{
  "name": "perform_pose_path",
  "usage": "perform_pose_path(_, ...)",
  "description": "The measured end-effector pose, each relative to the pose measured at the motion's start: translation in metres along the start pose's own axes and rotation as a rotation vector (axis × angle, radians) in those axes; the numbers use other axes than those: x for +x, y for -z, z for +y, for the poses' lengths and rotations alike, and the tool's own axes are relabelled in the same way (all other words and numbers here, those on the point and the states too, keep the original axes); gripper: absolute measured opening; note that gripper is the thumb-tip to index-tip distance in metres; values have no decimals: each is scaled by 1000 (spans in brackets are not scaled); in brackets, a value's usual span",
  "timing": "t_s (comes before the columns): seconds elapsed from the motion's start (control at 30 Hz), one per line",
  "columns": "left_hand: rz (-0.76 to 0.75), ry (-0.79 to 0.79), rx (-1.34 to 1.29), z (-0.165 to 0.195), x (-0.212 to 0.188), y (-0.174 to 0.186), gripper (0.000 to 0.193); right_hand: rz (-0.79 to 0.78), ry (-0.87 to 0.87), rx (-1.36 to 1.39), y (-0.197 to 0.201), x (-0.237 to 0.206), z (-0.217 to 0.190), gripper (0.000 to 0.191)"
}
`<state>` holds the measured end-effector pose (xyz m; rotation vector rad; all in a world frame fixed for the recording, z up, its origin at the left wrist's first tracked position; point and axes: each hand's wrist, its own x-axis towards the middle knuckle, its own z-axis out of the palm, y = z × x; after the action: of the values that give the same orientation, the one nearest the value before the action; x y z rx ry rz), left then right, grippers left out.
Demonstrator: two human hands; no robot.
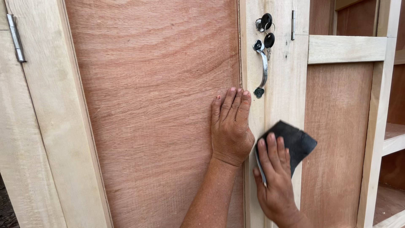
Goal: The person sands a wooden cabinet with a sheet of sandpaper, working over its interior shelves, frame edges, door panels, and top rail, steadying the cabinet with the other hand and moving progressively across its surfaces.
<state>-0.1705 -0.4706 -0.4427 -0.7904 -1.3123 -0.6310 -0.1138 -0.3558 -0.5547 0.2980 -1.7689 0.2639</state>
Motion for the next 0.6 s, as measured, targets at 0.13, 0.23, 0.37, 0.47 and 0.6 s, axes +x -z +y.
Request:
perform_pose_path(0.13,-23,4,25,1,-2,0,53,-45,44,18,2,-37,5,59)
perform_pose_path(0.23,-33,-9,-8,0,-4,1,52,-42,28,-4,1,10,22,59)
perform_pose_path(0.37,-36,7,-21,-1,-5,3,49,10,24,2,-3,54,28,58)
perform_pose_path(0.47,-36,0,10,0,-4,3,54,20,20,29,-3,13,13,60)
perform_pose_path(0.6,-34,-6,40,2,-6,1,58,-55,-36,15,2,-56,-6,61)
